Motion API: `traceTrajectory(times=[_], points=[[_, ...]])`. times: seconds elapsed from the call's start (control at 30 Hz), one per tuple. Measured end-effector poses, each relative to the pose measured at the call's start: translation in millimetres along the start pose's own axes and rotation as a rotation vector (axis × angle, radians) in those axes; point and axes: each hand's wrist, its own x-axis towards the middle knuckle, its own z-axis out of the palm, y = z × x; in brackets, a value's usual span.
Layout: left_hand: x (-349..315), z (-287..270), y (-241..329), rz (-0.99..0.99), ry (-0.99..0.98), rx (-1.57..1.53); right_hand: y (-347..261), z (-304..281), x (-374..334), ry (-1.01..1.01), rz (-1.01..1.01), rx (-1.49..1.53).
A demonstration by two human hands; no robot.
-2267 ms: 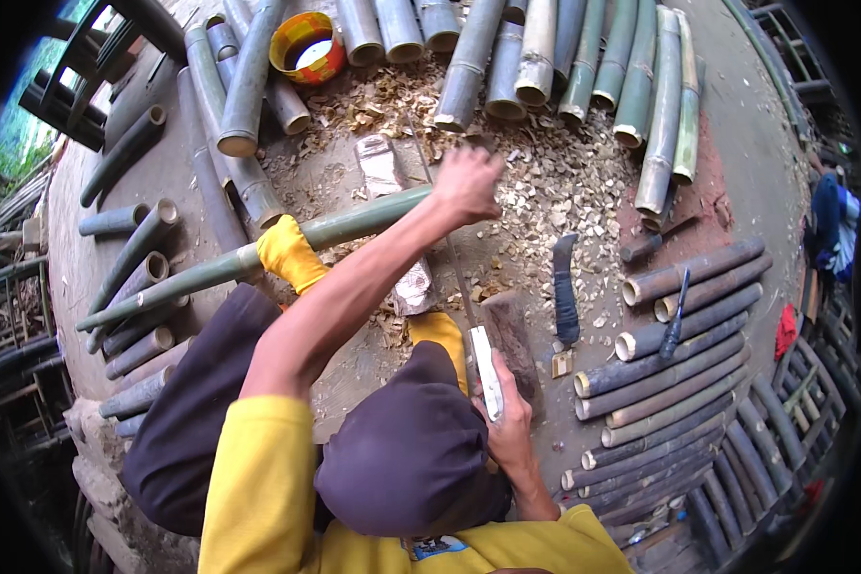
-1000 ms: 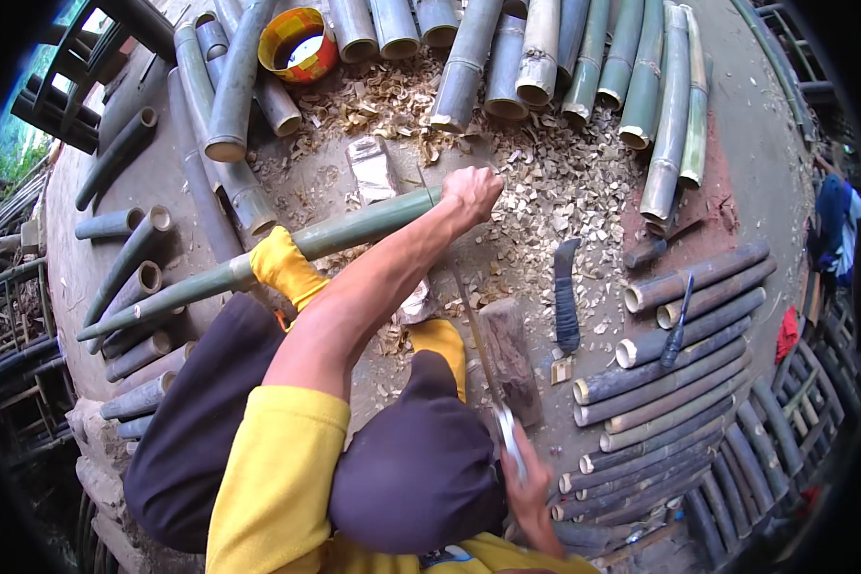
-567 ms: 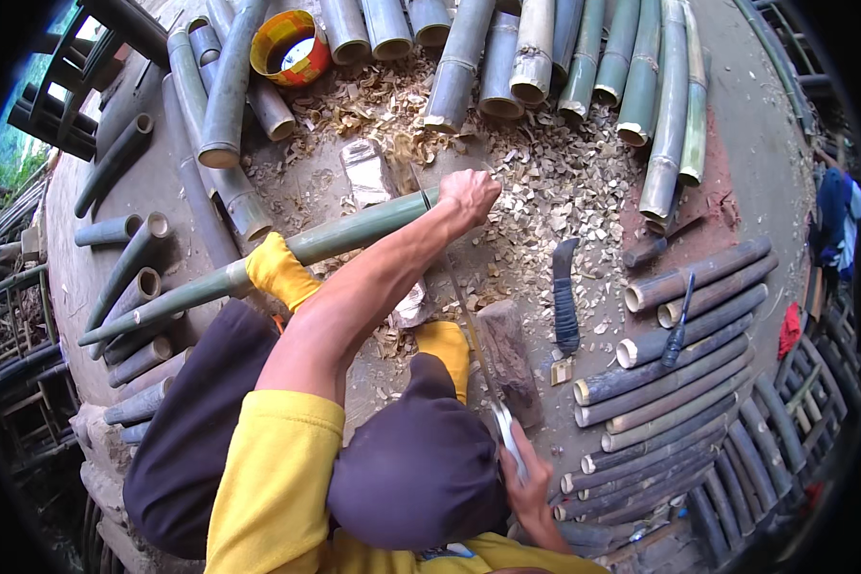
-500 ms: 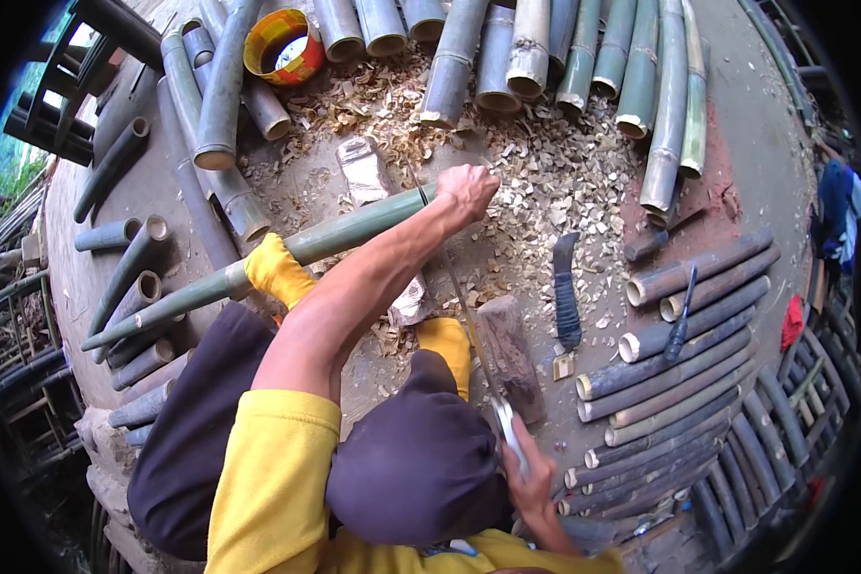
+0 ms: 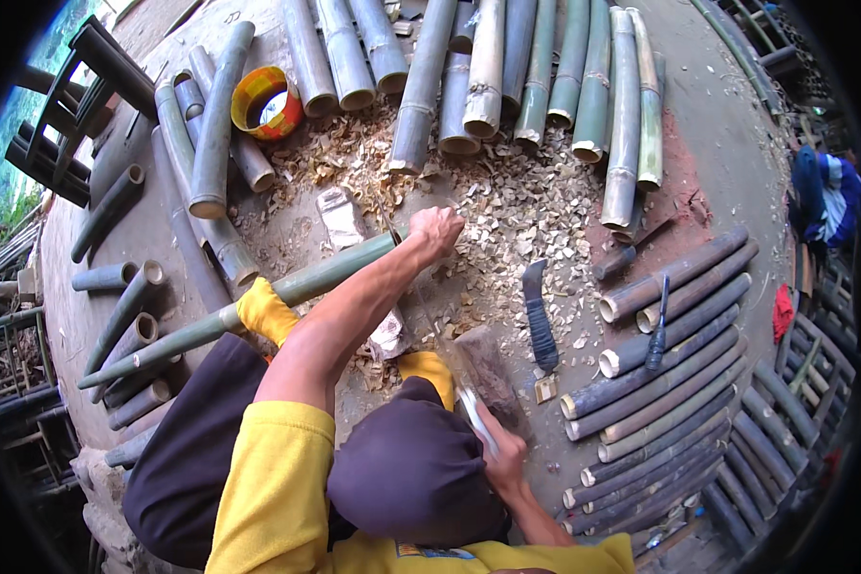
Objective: The person prepares bamboo poles by using a saw to cut them into sections and a mallet with a chisel-like tool to create holes or notches, while measuring dimensions with a tape measure.
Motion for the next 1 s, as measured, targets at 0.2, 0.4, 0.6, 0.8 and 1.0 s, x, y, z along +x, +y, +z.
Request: traceTrajectory(times=[0.2,0.4,0.6,0.8,1.0], points=[[12.1,-10.8,5.4,0.116,0.127,0.125,-1.4,50.0,101.6,0.059,-0.034,0.177],[-4.3,-135.2,41.8,0.142,0.356,-0.423,12.7,-28.9,0.4,0.114,-0.031,0.042],[-95.3,-204.0,-12.5,-0.072,0.438,-1.502,46.8,-131.6,-73.9,0.489,0.155,-0.359],[-192.9,-202.3,-64.7,-0.22,0.368,-1.469,167.7,-205.5,-96.9,0.766,0.297,-0.666],[-212.9,-164.3,-73.8,-0.25,0.286,-1.658,214.2,-211.5,-127.6,0.732,0.387,-0.913]])
